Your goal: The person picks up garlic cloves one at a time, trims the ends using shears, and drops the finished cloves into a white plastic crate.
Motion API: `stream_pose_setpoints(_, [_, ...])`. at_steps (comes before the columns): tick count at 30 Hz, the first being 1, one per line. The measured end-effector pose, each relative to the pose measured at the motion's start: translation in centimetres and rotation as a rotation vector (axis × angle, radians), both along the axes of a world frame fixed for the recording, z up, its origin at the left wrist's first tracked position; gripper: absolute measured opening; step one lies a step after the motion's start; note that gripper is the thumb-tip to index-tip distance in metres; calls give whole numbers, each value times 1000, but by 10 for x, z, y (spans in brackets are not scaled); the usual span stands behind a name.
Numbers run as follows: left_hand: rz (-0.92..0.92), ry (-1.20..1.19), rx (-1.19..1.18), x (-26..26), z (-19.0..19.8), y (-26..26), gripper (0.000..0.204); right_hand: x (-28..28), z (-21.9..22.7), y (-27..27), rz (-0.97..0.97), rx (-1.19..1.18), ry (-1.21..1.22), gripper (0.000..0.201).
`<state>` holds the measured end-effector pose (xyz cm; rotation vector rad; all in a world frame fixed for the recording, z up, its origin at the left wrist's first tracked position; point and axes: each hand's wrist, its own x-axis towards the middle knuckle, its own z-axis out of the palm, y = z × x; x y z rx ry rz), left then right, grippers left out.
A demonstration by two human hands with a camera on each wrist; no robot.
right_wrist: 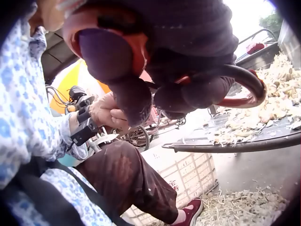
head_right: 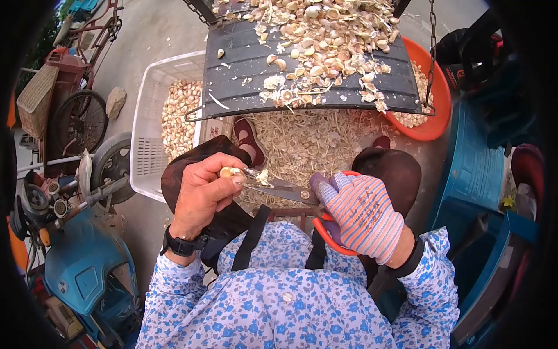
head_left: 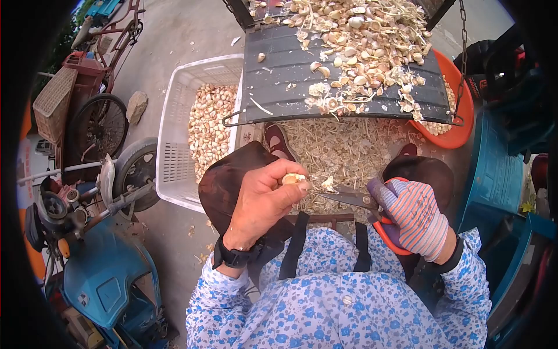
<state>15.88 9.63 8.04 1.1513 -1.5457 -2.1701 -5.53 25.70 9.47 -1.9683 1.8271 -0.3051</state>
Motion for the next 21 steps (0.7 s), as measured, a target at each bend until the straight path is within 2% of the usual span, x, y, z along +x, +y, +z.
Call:
stream_pose_setpoints(5, [79, 31, 37, 6, 0, -3, 11, 3, 10, -7, -64, 34, -75, 52])
stream_pose_setpoints(8, [102, 42, 28, 10, 0, -3, 11, 4, -22, -1, -157, -19, 250, 52])
stream_pose_setpoints(13, [90, 66, -80, 8, 9, 8, 14, 10, -12, 4, -82, 50, 406, 48])
stream_pose_setpoints(16, [-64, 6, -132, -2, 15, 10, 20, 14, -4, 4, -14, -10, 453, 47])
stream_pose_setpoints(21, [-323, -93, -192, -6, 16, 11, 25, 13, 3, 1, -58, -70, 418, 49])
